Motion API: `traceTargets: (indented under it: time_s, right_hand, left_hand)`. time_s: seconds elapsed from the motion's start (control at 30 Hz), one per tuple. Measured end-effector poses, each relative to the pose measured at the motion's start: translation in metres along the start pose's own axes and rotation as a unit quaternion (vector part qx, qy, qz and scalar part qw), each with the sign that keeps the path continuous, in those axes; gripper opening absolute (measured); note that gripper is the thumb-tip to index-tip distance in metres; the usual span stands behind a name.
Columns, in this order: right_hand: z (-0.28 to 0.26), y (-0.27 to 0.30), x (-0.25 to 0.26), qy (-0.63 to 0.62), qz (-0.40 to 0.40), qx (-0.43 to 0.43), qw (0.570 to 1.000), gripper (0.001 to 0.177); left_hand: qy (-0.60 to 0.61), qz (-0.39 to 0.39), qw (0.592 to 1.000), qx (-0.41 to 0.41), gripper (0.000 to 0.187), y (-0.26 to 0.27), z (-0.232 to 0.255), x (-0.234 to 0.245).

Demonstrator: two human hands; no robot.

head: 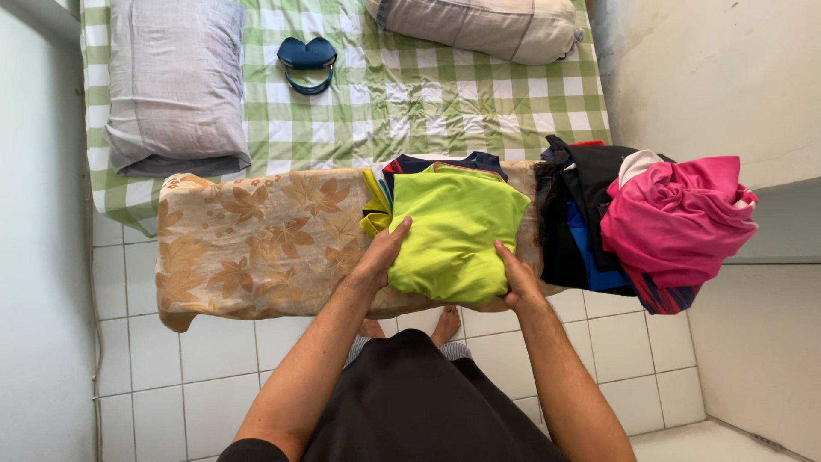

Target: The person picks up a pile of clothes from a wardrobe shelf and places them on a board. The person then folds each clothing item individually and stacks them on the board.

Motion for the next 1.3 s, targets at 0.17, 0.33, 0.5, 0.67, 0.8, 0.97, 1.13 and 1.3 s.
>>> traceTargets:
  time_s: [0.17,0.33,0.5,0.67,0.8,0.97,1.13,1.3]
  right_hand:
    - [0.015,0.034,-0.025,-0.109,-0.059,-0.117,0.985,0.072]
    - [0.018,0.026,-0.036,-0.148,-0.131,0.010,0.980,0.058]
    - [-0.001,0.050,-0.069,-0.152,-0.148,0.044,0.976,0.054]
    - [-0.022,0.075,-0.137,-0.172,-0.227,0.048,0.957,0.052]
    - [-0.029,0.076,-0.202,-0.148,-0.299,0.066,0.940,0.047]
    - [-0.012,0.054,-0.265,-0.148,-0.345,0.074,0.924,0.042]
    - [0.028,0.024,-0.290,-0.050,-0.341,0.098,0.933,0.046]
    - [0.054,0.029,-0.270,0.125,-0.238,0.128,0.955,0.050]
  left_hand:
    - [-0.021,0.012,0.999,0.039,0.057,0.023,0.007,0.002]
    - [0.017,-0.048,0.998,-0.022,0.058,0.029,0.010,0.025]
    - [0.038,-0.005,0.999,-0.036,0.055,0.043,0.013,0.073]
    - [0.126,-0.022,0.986,-0.107,0.053,0.075,0.030,0.122]
    - [0.100,0.019,0.983,-0.154,0.053,0.105,0.055,0.166]
    - [0.082,0.072,0.967,-0.229,0.052,0.118,0.074,0.234]
    - [-0.046,0.138,0.952,-0.270,0.050,0.070,0.045,0.296]
    - [-0.042,0.168,0.951,-0.255,0.049,0.042,0.007,0.326]
Point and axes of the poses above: each hand's wrist, its own y-axis away from the middle knuckle, its own x-axis out of the back of the hand, z = x × y, the point moved 5 cm from there along -y, towards the middle knuckle, and after that the axes turned 8 degrees about x, right-handed, at the moved point
